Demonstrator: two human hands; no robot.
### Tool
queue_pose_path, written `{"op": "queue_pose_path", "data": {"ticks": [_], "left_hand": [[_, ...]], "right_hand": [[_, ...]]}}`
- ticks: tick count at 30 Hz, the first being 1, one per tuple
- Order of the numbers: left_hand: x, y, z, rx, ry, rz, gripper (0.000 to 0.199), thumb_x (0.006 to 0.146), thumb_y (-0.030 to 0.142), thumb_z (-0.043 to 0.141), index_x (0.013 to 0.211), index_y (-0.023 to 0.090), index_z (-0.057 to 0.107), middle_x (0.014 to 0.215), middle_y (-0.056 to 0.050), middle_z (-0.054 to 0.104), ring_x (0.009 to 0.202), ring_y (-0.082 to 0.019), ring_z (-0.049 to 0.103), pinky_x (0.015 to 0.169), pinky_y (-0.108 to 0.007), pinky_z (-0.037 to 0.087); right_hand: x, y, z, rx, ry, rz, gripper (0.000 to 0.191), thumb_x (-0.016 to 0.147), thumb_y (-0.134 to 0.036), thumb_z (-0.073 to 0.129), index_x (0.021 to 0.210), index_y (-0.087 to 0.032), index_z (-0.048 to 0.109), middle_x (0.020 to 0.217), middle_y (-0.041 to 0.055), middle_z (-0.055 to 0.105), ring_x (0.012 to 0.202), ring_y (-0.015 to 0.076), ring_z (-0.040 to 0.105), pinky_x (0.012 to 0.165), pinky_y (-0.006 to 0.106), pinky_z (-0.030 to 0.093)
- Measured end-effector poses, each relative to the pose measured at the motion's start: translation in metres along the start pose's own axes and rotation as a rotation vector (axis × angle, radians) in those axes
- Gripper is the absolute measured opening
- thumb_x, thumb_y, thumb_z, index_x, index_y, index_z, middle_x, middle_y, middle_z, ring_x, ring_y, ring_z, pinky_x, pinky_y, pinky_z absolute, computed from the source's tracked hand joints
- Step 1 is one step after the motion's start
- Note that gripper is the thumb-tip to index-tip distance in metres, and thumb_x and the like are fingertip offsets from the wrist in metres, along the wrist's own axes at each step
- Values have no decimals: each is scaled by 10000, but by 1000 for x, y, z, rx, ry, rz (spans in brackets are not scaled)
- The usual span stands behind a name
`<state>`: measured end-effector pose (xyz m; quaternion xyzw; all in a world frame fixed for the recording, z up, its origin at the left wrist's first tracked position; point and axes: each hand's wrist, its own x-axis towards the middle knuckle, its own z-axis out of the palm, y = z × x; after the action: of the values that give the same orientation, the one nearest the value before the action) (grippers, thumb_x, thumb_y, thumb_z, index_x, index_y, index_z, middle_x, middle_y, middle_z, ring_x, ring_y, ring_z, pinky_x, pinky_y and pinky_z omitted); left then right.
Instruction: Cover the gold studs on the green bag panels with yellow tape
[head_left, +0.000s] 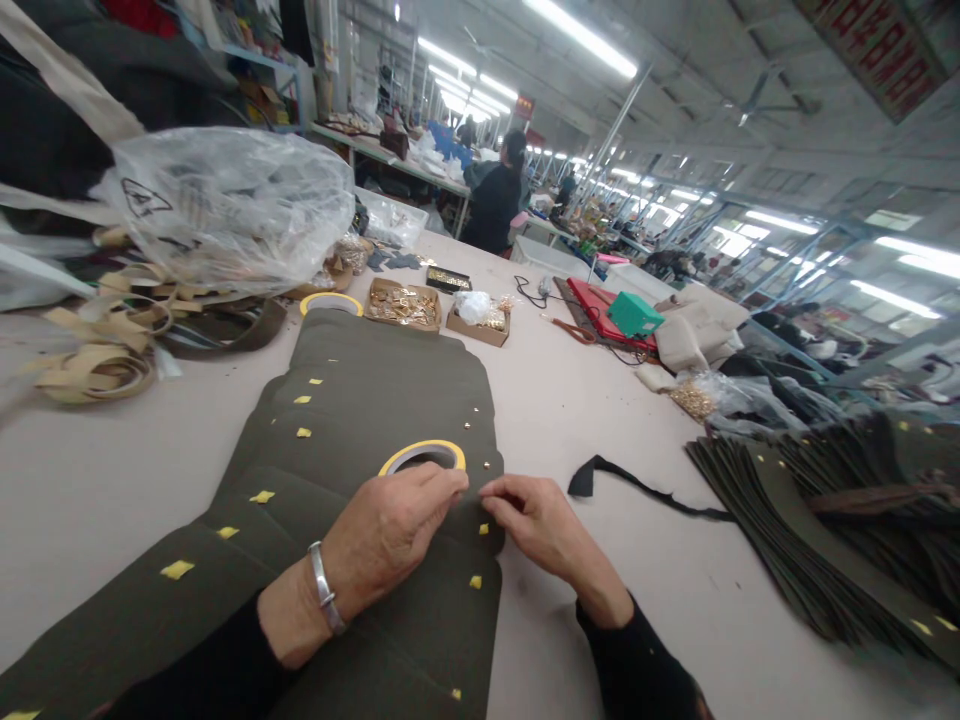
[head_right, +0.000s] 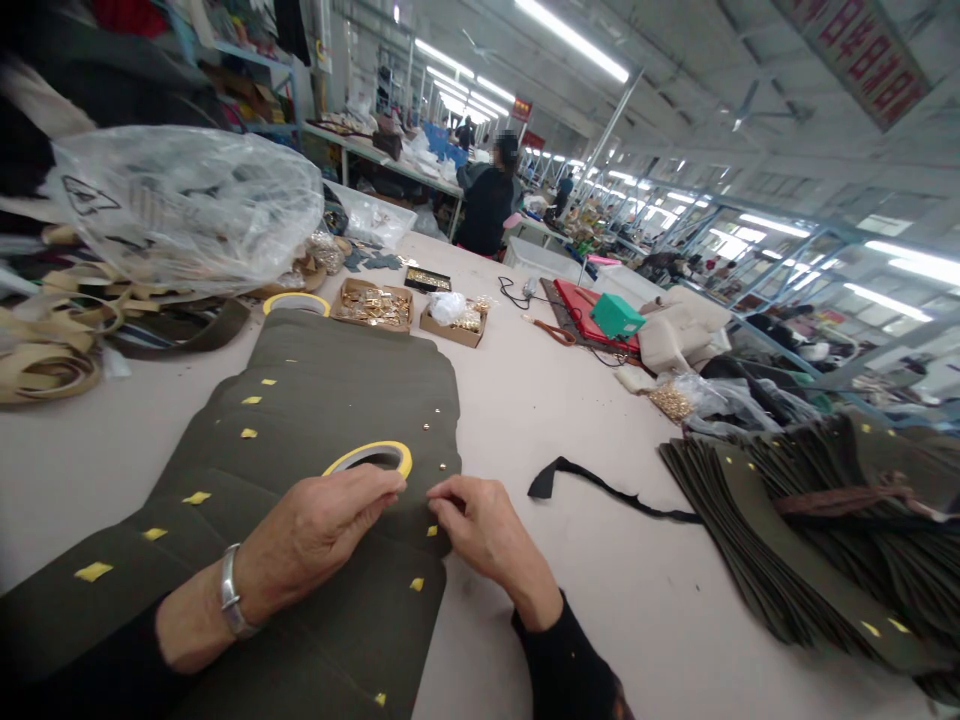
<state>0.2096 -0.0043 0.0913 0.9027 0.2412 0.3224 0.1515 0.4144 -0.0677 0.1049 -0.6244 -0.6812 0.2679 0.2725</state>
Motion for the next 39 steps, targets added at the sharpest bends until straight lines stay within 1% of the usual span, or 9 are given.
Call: {"op": "queue_pose_path", "data": {"ticks": [3, 6, 8, 15, 21, 25, 30, 33, 39], "left_hand": [[-2, 3, 3, -54, 54, 20, 224, 978, 219, 401, 1125, 198, 569, 1001, -39, 706, 897, -140, 676, 801, -240, 544], [-4, 7, 4, -27, 53, 26, 358, 979, 220, 396, 1334, 192, 439, 1171, -62, 681, 1017, -148, 664, 874, -250, 537], [-5, 9, 4, 11, 48, 1, 415, 982, 238, 397, 1390, 178, 362, 1159, -66, 689, 990, -157, 676, 840, -257, 549], [-10, 19, 6, 151, 33, -14, 302, 984, 253, 383, 1270, 166, 430, 1042, -63, 708, 763, -188, 685, 665, -304, 537], [-11, 27, 2, 41, -68, -64, 182, 991, 232, 354, 1006, 216, 535, 853, -6, 662, 765, -162, 647, 659, -274, 485], [-7, 29, -1, 97, -95, -93, 211, 974, 201, 366, 877, 207, 552, 771, -10, 601, 712, -170, 600, 607, -277, 447], [-4, 34, 4, 122, 61, 25, 232, 959, 161, 376, 801, 200, 541, 731, -12, 555, 666, -160, 540, 600, -270, 429], [-4, 31, 12, 164, 94, 39, 177, 948, 148, 413, 840, 193, 546, 773, -19, 584, 703, -164, 553, 646, -279, 458], [-5, 17, 29, 408, -300, -50, 104, 884, 105, 514, 856, 197, 555, 836, -39, 618, 764, -225, 568, 634, -335, 498]], "right_hand": [[-6, -8, 6, 117, 225, -116, 174, 854, -179, 567, 963, -177, 703, 805, 29, 706, 675, 140, 623, 625, 239, 500], [-9, -17, 11, 117, 258, -281, 183, 858, -150, 565, 1005, -177, 671, 857, 47, 693, 732, 148, 629, 697, 267, 521], [-9, -21, 14, 77, 281, -350, 188, 867, -137, 555, 1023, -183, 649, 866, 51, 686, 744, 150, 625, 709, 276, 520], [-10, -21, 20, -92, 349, -497, 163, 865, -91, 491, 882, -183, 624, 776, 48, 671, 714, 158, 614, 662, 274, 500], [-15, -19, 27, -168, 478, -517, 166, 814, -71, 487, 826, -182, 610, 679, 24, 629, 620, 147, 587, 594, 258, 479], [-18, -26, 31, -64, 483, -362, 135, 783, -106, 522, 748, -172, 635, 632, 16, 620, 562, 136, 572, 553, 254, 463], [-8, -21, 32, 538, 337, 166, 100, 750, -235, 595, 682, -165, 616, 509, -22, 597, 436, 117, 558, 437, 218, 452], [6, 3, 27, 726, 299, 350, 197, 701, -339, 674, 691, -147, 629, 508, -21, 602, 425, 113, 560, 444, 225, 483], [22, 38, 14, 506, 246, 338, 270, 755, -401, 664, 778, -132, 686, 582, -3, 624, 475, 105, 572, 473, 212, 471]]}}
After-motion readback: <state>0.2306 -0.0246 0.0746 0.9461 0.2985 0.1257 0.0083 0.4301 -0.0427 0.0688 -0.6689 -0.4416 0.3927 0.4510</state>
